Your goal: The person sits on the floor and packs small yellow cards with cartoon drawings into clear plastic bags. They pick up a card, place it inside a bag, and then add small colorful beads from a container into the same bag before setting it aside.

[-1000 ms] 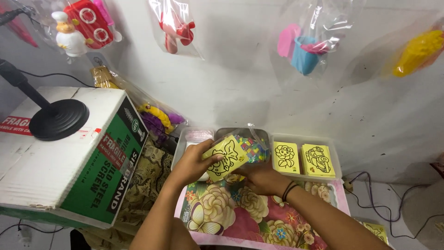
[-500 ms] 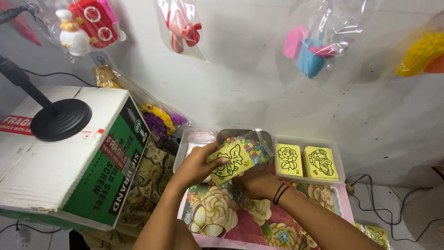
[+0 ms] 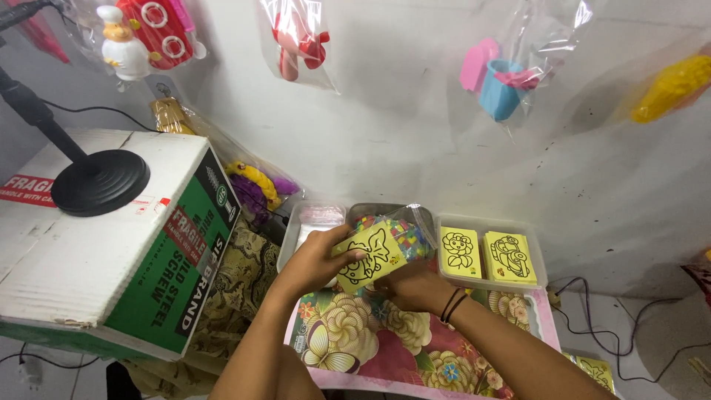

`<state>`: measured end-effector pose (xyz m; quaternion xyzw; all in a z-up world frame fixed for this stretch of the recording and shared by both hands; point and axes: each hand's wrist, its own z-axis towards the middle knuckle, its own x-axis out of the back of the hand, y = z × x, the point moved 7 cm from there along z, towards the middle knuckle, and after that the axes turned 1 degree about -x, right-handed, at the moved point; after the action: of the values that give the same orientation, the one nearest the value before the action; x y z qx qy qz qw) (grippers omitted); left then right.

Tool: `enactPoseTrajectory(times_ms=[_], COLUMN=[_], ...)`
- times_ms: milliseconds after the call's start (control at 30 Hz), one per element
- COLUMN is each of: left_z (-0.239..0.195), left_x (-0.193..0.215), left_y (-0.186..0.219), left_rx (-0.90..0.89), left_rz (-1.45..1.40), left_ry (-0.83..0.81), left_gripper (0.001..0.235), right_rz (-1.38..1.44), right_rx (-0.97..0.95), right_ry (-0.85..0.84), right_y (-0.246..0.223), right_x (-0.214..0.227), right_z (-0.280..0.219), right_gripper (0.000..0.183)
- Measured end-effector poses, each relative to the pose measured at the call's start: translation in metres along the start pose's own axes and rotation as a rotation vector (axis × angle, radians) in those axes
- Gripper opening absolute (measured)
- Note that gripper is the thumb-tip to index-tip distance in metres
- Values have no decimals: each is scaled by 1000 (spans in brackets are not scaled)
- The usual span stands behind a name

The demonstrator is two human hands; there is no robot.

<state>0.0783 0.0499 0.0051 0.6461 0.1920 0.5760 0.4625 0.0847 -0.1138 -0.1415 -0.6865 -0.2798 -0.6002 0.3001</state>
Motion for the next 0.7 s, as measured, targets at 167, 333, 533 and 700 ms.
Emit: enactPoseTrajectory(times_ms=[167,333,533,700], left_z=[-4,-10,-17,-21], left_x=[0,2,8,6], left_y=[10,17,18,4], left_rx=[-11,-30,-19,29], left_rz=[6,15,27,43], left_ry=[-3,13,40,66], left_gripper=[24,27,28,26], right_rz=[11,61,77,234], right_rx=[21,26,-149,-249], right_ry=[2,41,20,91], right_y=[-5,5,32,56], right_x=[10,12,47,59], right_z=[-5,-8,-34,-69], right_gripper=[22,21,19,13])
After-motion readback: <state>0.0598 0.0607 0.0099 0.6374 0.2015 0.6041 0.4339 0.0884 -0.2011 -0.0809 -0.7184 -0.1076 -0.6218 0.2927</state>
